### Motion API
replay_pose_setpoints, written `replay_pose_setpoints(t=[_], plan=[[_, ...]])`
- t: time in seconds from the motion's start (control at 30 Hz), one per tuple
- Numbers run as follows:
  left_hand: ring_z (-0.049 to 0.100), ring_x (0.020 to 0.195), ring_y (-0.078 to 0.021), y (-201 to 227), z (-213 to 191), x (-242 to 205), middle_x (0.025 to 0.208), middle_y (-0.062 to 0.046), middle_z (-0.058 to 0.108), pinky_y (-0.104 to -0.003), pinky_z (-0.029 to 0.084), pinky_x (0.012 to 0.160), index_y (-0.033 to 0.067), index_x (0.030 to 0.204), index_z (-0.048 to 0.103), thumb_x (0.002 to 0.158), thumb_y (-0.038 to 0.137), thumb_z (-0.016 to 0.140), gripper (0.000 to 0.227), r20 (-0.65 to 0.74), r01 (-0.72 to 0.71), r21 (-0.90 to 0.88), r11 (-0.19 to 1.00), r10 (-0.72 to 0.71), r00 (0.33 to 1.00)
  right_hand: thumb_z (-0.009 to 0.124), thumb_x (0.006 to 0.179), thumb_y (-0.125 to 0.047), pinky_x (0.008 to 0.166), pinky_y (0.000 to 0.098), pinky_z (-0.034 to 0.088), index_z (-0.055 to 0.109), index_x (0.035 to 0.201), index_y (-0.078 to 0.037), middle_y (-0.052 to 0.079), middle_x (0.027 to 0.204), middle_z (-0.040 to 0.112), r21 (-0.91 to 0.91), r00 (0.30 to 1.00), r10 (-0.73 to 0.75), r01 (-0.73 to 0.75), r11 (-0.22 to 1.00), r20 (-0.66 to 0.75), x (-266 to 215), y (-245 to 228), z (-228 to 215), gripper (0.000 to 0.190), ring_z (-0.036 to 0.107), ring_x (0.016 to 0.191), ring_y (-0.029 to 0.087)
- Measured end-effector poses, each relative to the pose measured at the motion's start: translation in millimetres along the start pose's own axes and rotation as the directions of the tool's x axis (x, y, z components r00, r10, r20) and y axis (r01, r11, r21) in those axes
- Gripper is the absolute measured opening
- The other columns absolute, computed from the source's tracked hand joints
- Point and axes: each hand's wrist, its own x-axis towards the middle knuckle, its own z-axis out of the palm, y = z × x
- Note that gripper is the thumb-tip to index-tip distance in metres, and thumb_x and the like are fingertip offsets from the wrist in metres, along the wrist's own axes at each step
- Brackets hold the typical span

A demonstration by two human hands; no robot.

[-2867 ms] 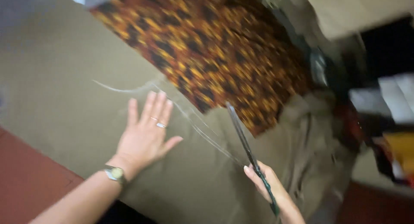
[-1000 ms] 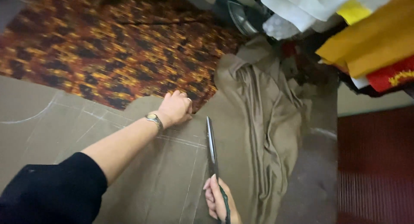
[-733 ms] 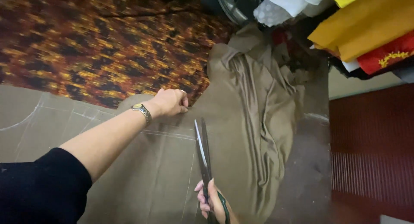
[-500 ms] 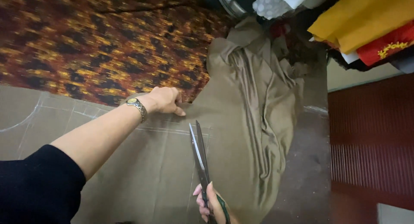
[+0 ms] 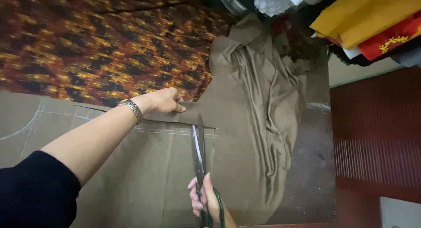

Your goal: The person uses a pair of scissors to cut a piece of brown fabric that has white chalk markings on it. They carefully follow the curved and straight lines drawn on the material, cutting out a specific pattern shape while holding the fabric steady with their left hand.

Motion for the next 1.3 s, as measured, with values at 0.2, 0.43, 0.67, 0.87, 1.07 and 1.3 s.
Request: replay_pose_setpoints(t=[0.2,0.43,0.67,0.87,1.07,1.3], plan=[[0.062,0.103,-0.024,-2.4,0.2,0.1,0.121,-0.006,0.067,-0.036,0.046,0.088,0.0053,0.115,0.063,0.087,0.029,0.066,0.036,-0.016,-0.009,0.083,0.997,0.011,1.0,0.033,0.084,-0.074,0.032,0.0219,0.026,0.053,0.09,-0.01,-0.001,0.059,0.04,0.124,0.991,-0.022,0.038,0.992,-0.13,22.5,-32.2,38.1,0.067,0.033,0.038,0.005],[0.063,0.093,-0.0224,-3.0,1.4,0.7,0.104,-0.006,0.07,-0.034,0.047,0.082,0.0077,0.107,0.067,0.087,0.028,0.067,0.028,-0.021,-0.03,0.112,0.993,0.032,0.999,0.03,0.081,-0.081,0.027,0.0232,0.013,0.039,0.077,-0.016,-0.005,0.053,0.018,-0.002,0.945,0.003,-0.004,1.0,-0.326,22.0,-52.2,60.8,0.065,0.015,0.036,0.006],[0.056,0.069,-0.0175,-21.0,-26.5,-16.2,0.074,-0.004,0.066,-0.034,0.048,0.069,0.0105,0.071,0.058,0.09,0.022,0.069,0.025,-0.167,-0.131,-0.02,0.991,0.126,0.978,0.035,0.088,-0.072,0.024,0.024,0.012,0.04,0.076,-0.015,-0.004,0.051,0.021,-0.082,0.972,-0.061,0.043,0.996,-0.228,24.0,-36.8,33.1,0.058,0.018,0.032,0.006],[0.056,0.073,-0.0146,-52.0,-136.1,-94.2,0.087,-0.002,0.065,-0.03,0.045,0.06,0.0124,0.094,0.068,0.095,0.026,0.061,0.015,-0.47,-0.04,-0.13,0.991,-0.027,0.882,0.033,0.088,-0.07,0.026,0.0268,0.018,0.047,0.083,-0.012,-0.001,0.055,0.022,-0.227,0.975,0.005,-0.056,0.972,-0.221,23.3,-30.6,27.5,0.06,0.021,0.036,0.009],[0.06,0.083,-0.0121,-158.0,-191.5,-102.8,0.088,0.001,0.064,-0.032,0.048,0.07,0.0098,0.096,0.067,0.086,0.021,0.063,0.015,-0.909,-0.248,-0.006,0.969,0.097,0.404,0.033,0.09,-0.066,0.033,0.0258,0.013,0.048,0.083,-0.008,0.0,0.059,0.025,-0.389,0.995,0.007,-0.044,0.92,-0.095,19.7,-41.2,62.7,0.06,0.017,0.04,0.008],[0.05,0.118,-0.0435,-192.8,-93.1,-193.1,0.13,-0.029,0.053,-0.05,0.038,0.1,-0.0077,0.132,0.045,0.092,0.027,0.066,0.057,-0.878,-0.061,0.391,0.918,0.392,0.276,0.05,0.095,-0.04,0.03,0.0237,0.021,0.052,0.083,-0.01,0.0,0.056,0.036,-0.611,0.983,-0.137,0.037,0.791,-0.118,24.9,-62.7,68.7,0.032,0.028,0.038,0.007]])
